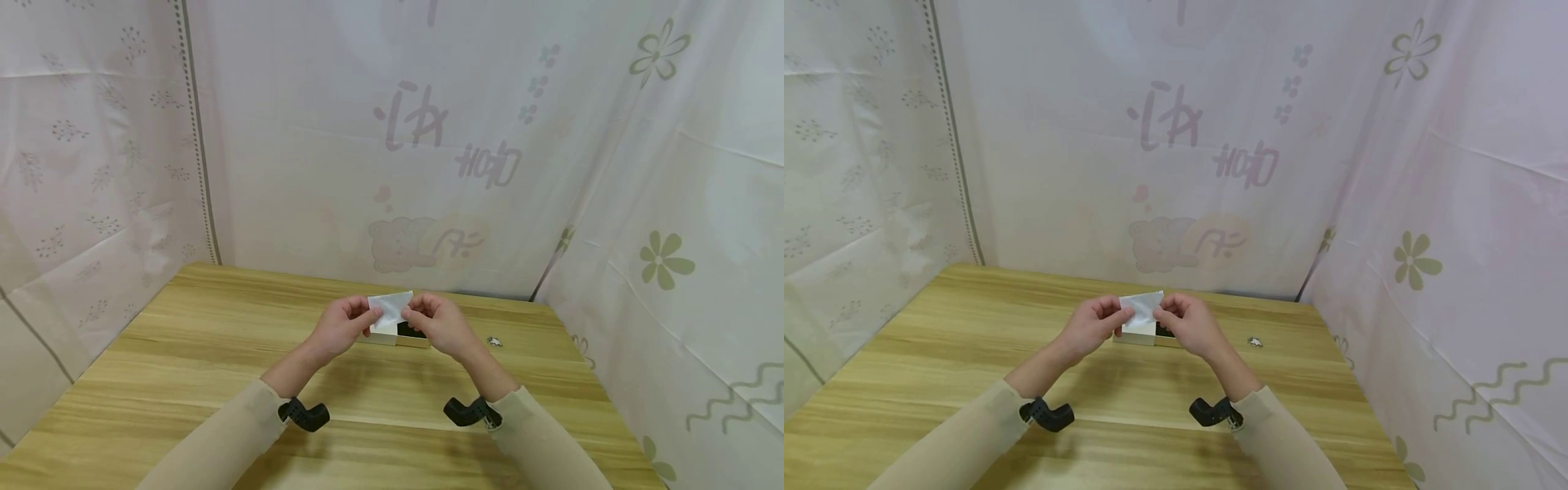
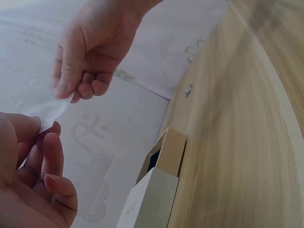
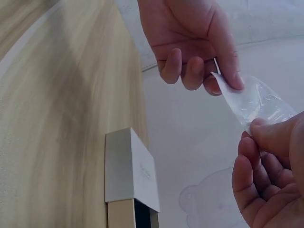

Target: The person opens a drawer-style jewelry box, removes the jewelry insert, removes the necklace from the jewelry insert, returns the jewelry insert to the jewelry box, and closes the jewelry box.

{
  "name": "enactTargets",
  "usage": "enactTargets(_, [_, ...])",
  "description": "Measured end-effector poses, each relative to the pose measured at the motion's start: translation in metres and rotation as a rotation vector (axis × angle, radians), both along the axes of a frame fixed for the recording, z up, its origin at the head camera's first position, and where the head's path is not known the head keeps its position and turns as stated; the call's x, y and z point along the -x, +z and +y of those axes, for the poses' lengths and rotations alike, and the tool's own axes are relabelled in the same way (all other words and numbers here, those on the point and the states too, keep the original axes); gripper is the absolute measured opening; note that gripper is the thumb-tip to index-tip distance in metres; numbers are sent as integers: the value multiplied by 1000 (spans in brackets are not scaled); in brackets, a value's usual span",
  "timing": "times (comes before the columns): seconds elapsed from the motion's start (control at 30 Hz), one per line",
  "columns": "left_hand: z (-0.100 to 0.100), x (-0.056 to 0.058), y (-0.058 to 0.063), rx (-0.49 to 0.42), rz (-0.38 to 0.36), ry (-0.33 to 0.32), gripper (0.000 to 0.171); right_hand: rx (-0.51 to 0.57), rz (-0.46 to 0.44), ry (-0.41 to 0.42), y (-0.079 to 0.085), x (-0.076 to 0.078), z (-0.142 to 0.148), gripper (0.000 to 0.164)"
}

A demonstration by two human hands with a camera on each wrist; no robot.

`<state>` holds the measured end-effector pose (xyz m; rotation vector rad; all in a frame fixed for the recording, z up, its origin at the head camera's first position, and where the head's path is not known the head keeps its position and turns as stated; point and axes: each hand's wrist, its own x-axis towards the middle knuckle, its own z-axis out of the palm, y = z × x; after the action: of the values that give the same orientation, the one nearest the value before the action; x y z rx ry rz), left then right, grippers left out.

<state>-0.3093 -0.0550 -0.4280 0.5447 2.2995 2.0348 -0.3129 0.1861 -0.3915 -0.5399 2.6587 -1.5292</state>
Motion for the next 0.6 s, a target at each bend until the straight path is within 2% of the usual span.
enactTargets(0.2, [0, 2, -2, 8, 4, 6, 19, 51, -13, 24, 1, 3, 1, 20])
enactTargets(0.3, [1, 3, -4, 12, 2, -8, 19, 80, 8, 34, -1, 4, 2, 22])
enactTargets(0.43, [1, 2, -5, 21, 3, -33, 19, 94, 38, 28, 0, 3, 2, 21])
enactTargets(0.6, [1, 0, -5, 35, -1, -49, 18, 117, 13, 8, 1, 1, 0, 20])
